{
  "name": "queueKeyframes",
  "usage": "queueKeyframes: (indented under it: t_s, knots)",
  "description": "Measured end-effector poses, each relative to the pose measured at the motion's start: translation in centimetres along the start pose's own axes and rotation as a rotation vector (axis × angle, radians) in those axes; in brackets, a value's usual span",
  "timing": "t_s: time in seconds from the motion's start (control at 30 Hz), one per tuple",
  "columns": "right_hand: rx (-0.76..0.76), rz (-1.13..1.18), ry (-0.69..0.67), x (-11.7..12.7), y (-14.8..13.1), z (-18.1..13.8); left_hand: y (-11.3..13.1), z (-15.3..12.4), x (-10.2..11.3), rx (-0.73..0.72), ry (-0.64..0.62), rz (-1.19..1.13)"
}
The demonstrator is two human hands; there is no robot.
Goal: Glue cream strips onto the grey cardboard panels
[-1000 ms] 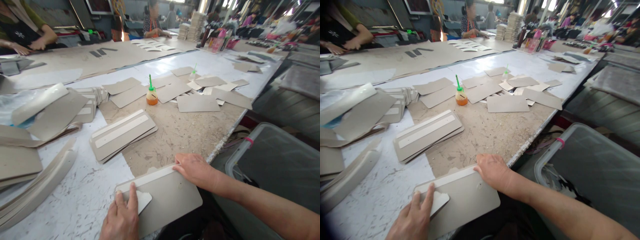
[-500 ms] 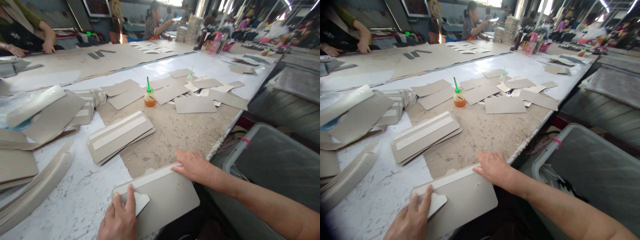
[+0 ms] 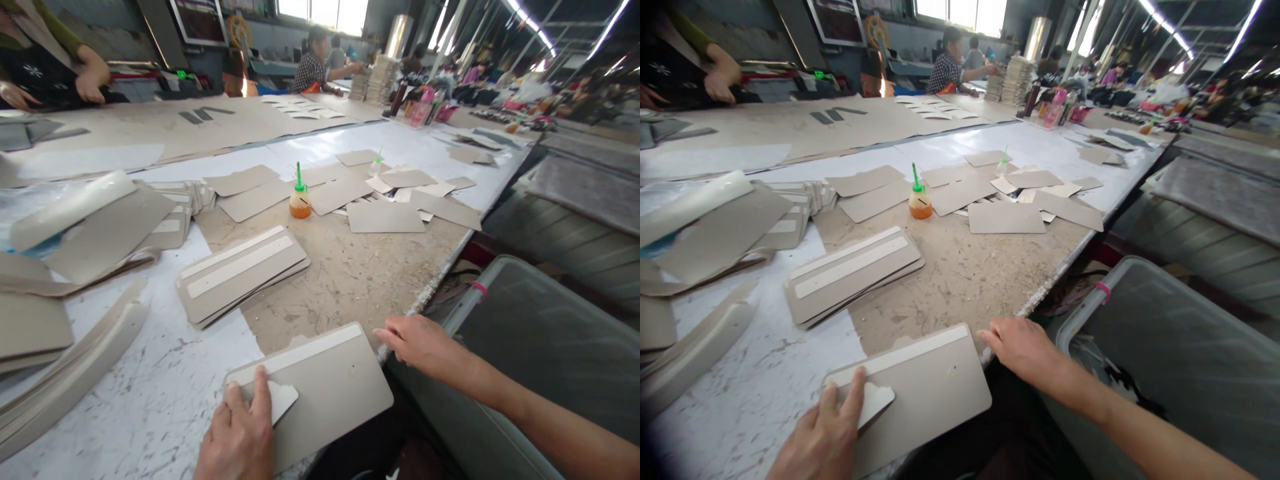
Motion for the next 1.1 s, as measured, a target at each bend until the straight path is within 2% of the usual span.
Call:
queueKeyframes:
  t_s: [0.13, 0.27, 0.4, 0.47, 0.57, 0.63, 0.77, 0.83, 0.97, 1.03, 1.1]
  knots:
    - [-0.023, 0.305, -0.019, -1.9, 0.4, -1.7, -0.1, 0.1, 0.2, 0.011, -0.068, -0.018]
    - [-0.017, 0.441, 0.026, -3.8, 0.6, -2.3, -0.2, 0.0, 0.3, 0.04, -0.192, -0.018]
    - [0.066, 0.612, 0.065, -5.5, 0.4, -2.2, -0.6, -0.4, -0.5, 0.093, -0.316, -0.115]
    - [0.138, 0.621, 0.107, -5.0, -0.1, -1.8, -1.1, -0.6, -0.9, 0.13, -0.412, -0.23]
    - [0.268, 0.548, 0.206, -2.5, -1.0, -1.0, -2.3, -1.1, -1.1, 0.162, -0.488, -0.339]
    - [0.348, 0.457, 0.213, -0.7, -1.4, -0.2, -3.0, -1.6, -1.1, 0.177, -0.521, -0.41]
    - [0.386, 0.023, 0.141, 0.7, -1.8, 2.5, -4.2, -3.3, -2.1, 0.322, -0.611, -0.716]
    - [0.45, -0.17, 0.246, 1.0, -3.2, 4.6, -4.5, -3.9, -2.7, 0.418, -0.61, -0.899]
    - [0.838, -0.231, 0.501, 0.2, -9.0, 9.0, -4.8, -4.3, -2.5, 0.547, -0.601, -1.063]
    - [0.97, -0.243, 0.51, -1.1, -11.2, 10.8, -5.2, -4.0, -1.8, 0.598, -0.591, -1.088]
    - [1.053, -0.266, 0.452, -2.6, -12.2, 12.1, -5.9, -3.8, -0.9, 0.676, -0.565, -1.122]
Point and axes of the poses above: each hand's wrist, its own z-axis towards the middle knuckle, its own x-axis out of the back of the hand, y = z × x, the point moved 5 cm from there along z, towards the middle knuckle, and after that the axes turned 14 degrees about x, right-handed, at the moved point
